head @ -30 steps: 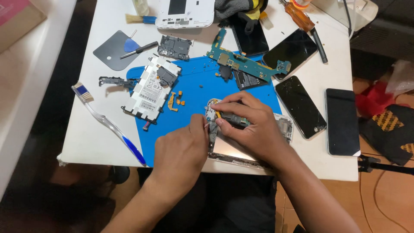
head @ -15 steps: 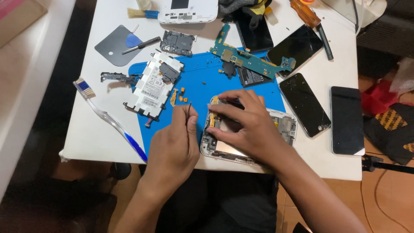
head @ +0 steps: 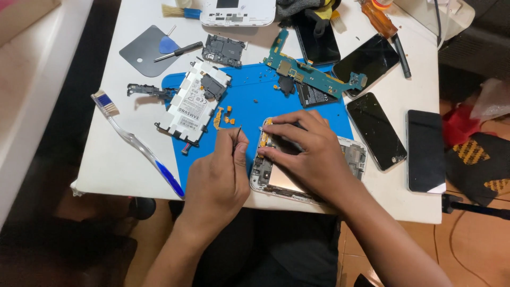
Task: The person repairs or assembles internal components of a tablet computer.
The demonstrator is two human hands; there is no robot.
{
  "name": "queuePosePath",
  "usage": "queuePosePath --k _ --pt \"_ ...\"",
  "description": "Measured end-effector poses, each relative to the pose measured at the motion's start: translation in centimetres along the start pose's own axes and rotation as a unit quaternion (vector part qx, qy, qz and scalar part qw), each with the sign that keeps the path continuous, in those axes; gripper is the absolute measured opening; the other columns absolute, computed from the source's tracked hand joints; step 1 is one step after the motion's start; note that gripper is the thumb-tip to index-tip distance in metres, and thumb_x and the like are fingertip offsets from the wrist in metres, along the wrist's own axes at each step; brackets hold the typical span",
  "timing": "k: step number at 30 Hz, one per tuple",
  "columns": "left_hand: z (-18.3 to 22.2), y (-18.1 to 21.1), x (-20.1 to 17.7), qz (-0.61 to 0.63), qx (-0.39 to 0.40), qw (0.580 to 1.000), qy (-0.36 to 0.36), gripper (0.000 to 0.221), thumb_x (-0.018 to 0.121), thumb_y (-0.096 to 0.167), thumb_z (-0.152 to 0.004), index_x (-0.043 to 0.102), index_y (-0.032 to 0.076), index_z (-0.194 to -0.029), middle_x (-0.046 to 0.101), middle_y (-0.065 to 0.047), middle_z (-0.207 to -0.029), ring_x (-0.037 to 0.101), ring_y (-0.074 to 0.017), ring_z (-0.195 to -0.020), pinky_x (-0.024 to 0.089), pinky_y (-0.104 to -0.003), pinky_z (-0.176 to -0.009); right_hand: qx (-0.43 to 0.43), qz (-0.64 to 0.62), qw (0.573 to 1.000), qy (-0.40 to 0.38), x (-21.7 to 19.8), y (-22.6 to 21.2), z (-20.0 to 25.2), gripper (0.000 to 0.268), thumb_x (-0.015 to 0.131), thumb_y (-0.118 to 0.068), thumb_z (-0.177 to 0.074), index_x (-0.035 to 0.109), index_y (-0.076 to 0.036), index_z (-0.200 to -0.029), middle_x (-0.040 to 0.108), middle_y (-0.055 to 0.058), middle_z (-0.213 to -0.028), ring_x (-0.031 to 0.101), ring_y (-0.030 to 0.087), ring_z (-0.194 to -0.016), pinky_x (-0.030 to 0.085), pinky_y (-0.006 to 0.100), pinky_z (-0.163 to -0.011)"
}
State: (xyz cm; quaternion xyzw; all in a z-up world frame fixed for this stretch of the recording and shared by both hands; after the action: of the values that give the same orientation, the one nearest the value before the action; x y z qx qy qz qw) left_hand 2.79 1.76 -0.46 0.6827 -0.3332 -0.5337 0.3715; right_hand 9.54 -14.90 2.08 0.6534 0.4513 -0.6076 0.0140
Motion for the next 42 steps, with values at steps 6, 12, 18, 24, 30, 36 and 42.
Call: queuePosePath --k 6,12,18,24,30,36,42 --pt "0.3 0.2 -0.1 -0.014 0.008 1.000 0.007 0.010 0.053 0.014 -0.106 0.053 0.004 -0.107 0.065 -0.018 -0.065 0.065 -0.0405 -0.058 0.043 -0.051 -0.049 -0.026 0.105 0.992 -0.061 -1.0 -1.6 -1.5 0.035 0.086 -0.031 -0.081 0.077 -0.010 -0.108 0.071 0.007 -0.103 0.062 0.030 -0.098 0.048 0.041 -0.087" --pt "0.2 -0.1 0.0 0.001 0.014 1.000 0.008 0.009 0.051 0.013 -0.107 0.051 0.004 -0.106 0.065 -0.016 -0.066 0.066 -0.0392 -0.059 0.045 -0.049 -0.050 -0.015 0.070 0.995 -0.062 -1.4 -1.1 -1.1 0.040 0.085 -0.033 -0.083 0.072 -0.007 -0.112 0.072 0.008 -0.109 0.065 0.029 -0.100 0.053 0.040 -0.084" --pt "0.1 0.2 0.0 -0.003 0.030 0.999 0.017 0.008 0.051 0.012 -0.107 0.052 0.004 -0.106 0.065 -0.016 -0.066 0.066 -0.0380 -0.058 0.045 -0.048 -0.050 -0.070 0.078 0.994 -0.016 -0.9 -1.1 0.3 0.035 0.084 -0.028 -0.084 0.075 -0.011 -0.113 0.073 0.006 -0.122 0.065 0.028 -0.105 0.055 0.038 -0.089" --pt "0.4 0.3 0.0 -0.013 0.043 0.999 0.027 0.009 0.053 0.013 -0.106 0.054 0.004 -0.107 0.064 -0.015 -0.065 0.065 -0.0372 -0.058 0.045 -0.048 -0.049 -0.102 0.115 0.988 -0.019 -0.7 -2.0 0.6 0.030 0.082 -0.027 -0.084 0.078 -0.011 -0.109 0.070 0.006 -0.123 0.064 0.028 -0.108 0.053 0.040 -0.089" --pt "0.3 0.2 0.2 -0.019 0.041 0.998 0.040 0.009 0.054 0.012 -0.106 0.054 0.004 -0.107 0.067 -0.015 -0.070 0.067 -0.0369 -0.060 0.047 -0.046 -0.049 -0.090 0.130 0.986 -0.052 -1.0 -2.1 -0.1 0.030 0.082 -0.030 -0.085 0.078 -0.011 -0.109 0.068 0.008 -0.126 0.062 0.029 -0.107 0.052 0.041 -0.088" --pt "0.0 0.2 0.3 -0.037 0.039 0.998 0.036 0.009 0.053 0.012 -0.106 0.053 0.004 -0.108 0.067 -0.015 -0.070 0.067 -0.0388 -0.061 0.047 -0.048 -0.051 -0.095 0.080 0.990 -0.063 -1.4 -0.7 0.6 0.042 0.082 -0.032 -0.082 0.075 -0.011 -0.118 0.067 0.009 -0.131 0.061 0.032 -0.114 0.050 0.043 -0.095" --pt "-0.2 0.3 0.3 -0.032 0.021 0.999 0.027 0.009 0.053 0.013 -0.106 0.053 0.004 -0.107 0.065 -0.016 -0.067 0.067 -0.0389 -0.060 0.046 -0.048 -0.050 -0.131 0.059 0.986 -0.080 -1.5 -0.4 1.5 0.042 0.082 -0.038 -0.082 0.075 -0.022 -0.120 0.062 0.009 -0.139 0.057 0.034 -0.127 0.046 0.048 -0.101"
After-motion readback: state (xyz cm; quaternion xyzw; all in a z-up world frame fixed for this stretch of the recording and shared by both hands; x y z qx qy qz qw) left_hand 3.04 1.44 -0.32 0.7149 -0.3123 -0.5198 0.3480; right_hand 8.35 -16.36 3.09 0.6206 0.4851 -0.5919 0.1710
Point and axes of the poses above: each hand's wrist, its own z-axis away from the middle knuckle, its own x-axis out of the palm, y = z × x, the point moved 3 cm from there along -z, towards the middle knuckle
